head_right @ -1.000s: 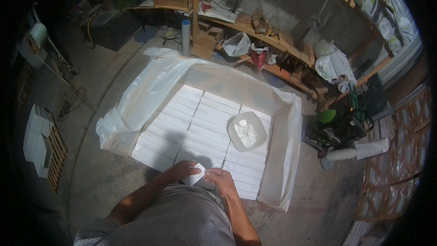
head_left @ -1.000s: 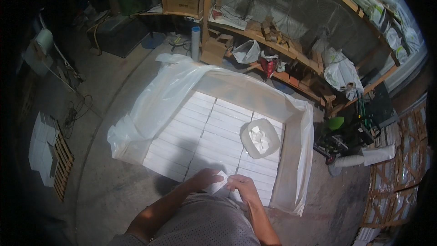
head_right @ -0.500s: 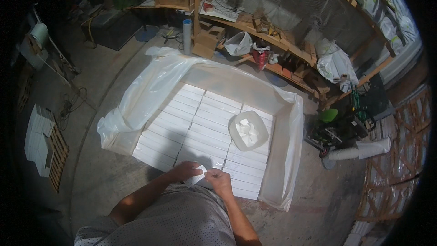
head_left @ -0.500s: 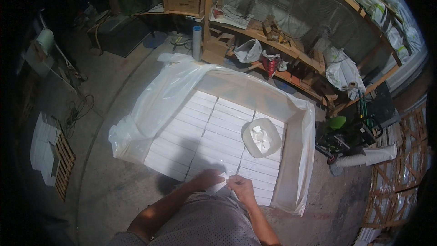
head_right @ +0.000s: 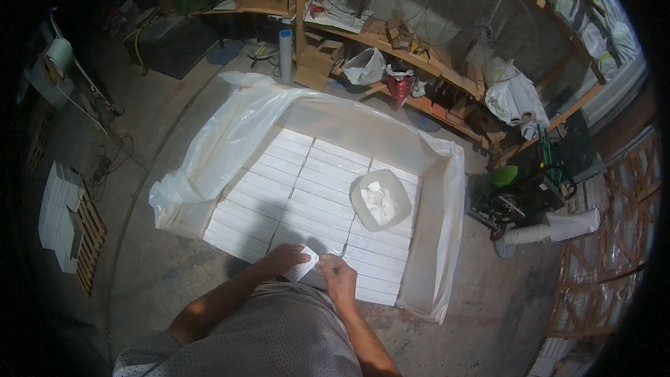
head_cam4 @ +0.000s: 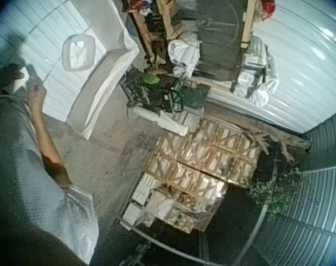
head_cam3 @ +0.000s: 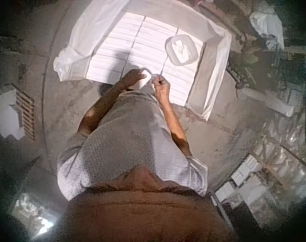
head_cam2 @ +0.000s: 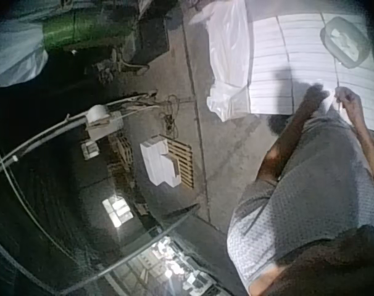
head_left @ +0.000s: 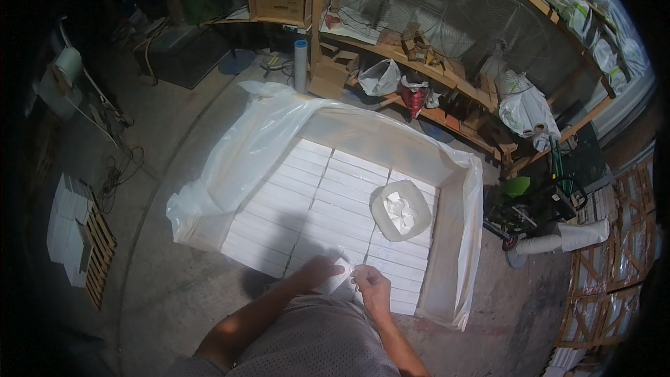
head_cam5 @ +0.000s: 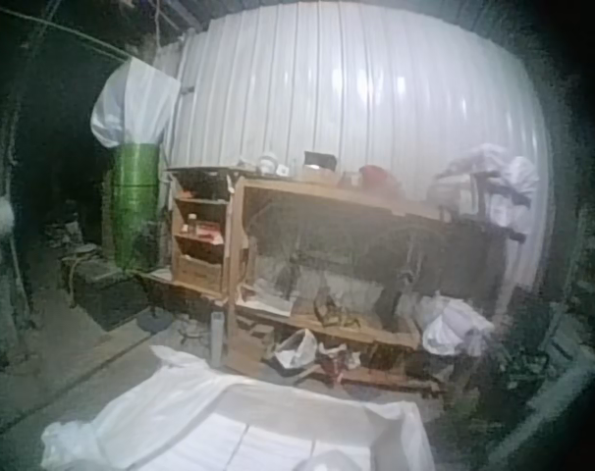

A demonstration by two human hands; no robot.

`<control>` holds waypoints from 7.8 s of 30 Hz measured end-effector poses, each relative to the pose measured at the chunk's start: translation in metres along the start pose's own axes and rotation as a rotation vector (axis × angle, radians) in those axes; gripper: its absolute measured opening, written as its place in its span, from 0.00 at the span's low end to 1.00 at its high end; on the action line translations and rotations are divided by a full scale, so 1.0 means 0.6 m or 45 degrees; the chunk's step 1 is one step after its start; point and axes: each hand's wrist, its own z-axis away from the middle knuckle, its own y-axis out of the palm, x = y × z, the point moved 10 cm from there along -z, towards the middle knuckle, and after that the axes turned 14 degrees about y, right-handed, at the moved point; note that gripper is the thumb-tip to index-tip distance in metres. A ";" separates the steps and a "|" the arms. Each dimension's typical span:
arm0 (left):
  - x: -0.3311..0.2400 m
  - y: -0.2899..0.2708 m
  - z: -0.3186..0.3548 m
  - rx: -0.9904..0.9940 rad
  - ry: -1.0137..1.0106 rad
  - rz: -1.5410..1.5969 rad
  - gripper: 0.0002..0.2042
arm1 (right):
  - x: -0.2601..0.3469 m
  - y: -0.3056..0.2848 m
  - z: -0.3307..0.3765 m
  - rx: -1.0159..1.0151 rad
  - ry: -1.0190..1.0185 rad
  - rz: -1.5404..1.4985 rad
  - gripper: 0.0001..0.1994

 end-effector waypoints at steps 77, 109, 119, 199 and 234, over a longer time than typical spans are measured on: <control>0.420 0.124 -0.299 0.262 -0.484 -0.653 0.23 | -0.345 -0.159 -0.279 -0.653 0.434 0.228 0.12; 0.727 -0.012 0.155 -0.531 -0.914 -0.143 0.20 | -0.562 0.221 -0.245 -0.125 1.003 -0.331 0.14; 0.734 -0.020 0.144 -0.519 -0.936 0.036 0.19 | -0.587 0.242 -0.237 -0.074 1.046 -0.481 0.13; 0.850 -0.084 0.173 -0.225 -1.199 -0.581 0.28 | -0.537 0.334 -0.367 0.237 0.713 0.005 0.15; 0.231 0.034 0.031 -0.273 -0.563 1.496 0.31 | -0.064 0.184 -0.091 0.793 0.477 0.258 0.20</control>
